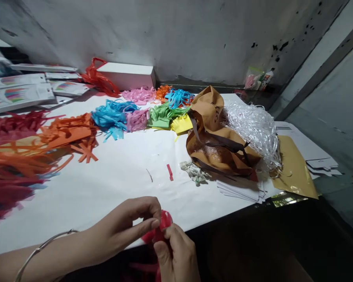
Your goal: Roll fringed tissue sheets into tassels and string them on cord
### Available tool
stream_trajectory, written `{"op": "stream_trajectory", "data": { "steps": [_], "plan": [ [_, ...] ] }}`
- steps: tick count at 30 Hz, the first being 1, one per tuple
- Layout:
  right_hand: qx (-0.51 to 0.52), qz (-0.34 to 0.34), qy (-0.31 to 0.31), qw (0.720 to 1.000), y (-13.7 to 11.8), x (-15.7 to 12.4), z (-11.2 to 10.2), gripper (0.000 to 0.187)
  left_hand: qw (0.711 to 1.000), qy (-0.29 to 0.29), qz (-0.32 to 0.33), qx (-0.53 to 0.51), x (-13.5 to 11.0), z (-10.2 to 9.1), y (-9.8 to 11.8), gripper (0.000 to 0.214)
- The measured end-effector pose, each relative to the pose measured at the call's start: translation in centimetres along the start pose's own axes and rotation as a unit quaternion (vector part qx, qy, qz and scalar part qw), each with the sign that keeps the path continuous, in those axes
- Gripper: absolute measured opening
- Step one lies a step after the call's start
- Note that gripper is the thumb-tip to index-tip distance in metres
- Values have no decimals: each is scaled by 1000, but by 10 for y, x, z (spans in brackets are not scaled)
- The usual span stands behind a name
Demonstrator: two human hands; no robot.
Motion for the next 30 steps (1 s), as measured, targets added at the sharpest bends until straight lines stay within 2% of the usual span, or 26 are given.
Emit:
{"op": "stream_trajectory", "data": {
  "steps": [2,4,6,9,11,13,16,18,21,26,30],
  "plan": [
    [-34,10,20,999,10,2,-13,35,999,-38,-11,0,17,4,2,20],
    [-73,27,47,996,21,5,-28,36,999,-44,3,20,39,0,8,21],
    [-90,53,68,992,33,10,-42,35,998,-17,36,53,67,-13,15,21],
    [-107,93,115,983,51,18,-60,30,984,60,99,134,123,-39,24,20],
    [-128,105,129,978,61,25,-65,29,961,84,141,224,163,-47,26,19],
    [-151,98,121,976,68,32,-63,28,935,82,165,302,200,-46,22,20],
    [-175,70,106,976,73,40,-56,27,922,76,165,343,242,-39,8,20],
    [-187,53,109,975,73,40,-55,26,919,74,164,350,257,-33,-1,22],
    [-202,41,111,972,71,38,-56,23,916,64,177,355,268,-23,-7,23],
    [-190,34,94,977,68,41,-53,21,919,42,216,325,271,-11,-1,19],
    [-193,27,88,977,68,42,-50,21,926,55,236,290,272,-4,7,20]
  ]
}}
Point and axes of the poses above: each hand's wrist, its own x-axis towards the middle knuckle, its own z-axis out of the palm, y = z × x, the point moved 8 cm from there along x, towards the middle knuckle, and after that the axes turned 8 degrees about -z, right-handed, at the moved point
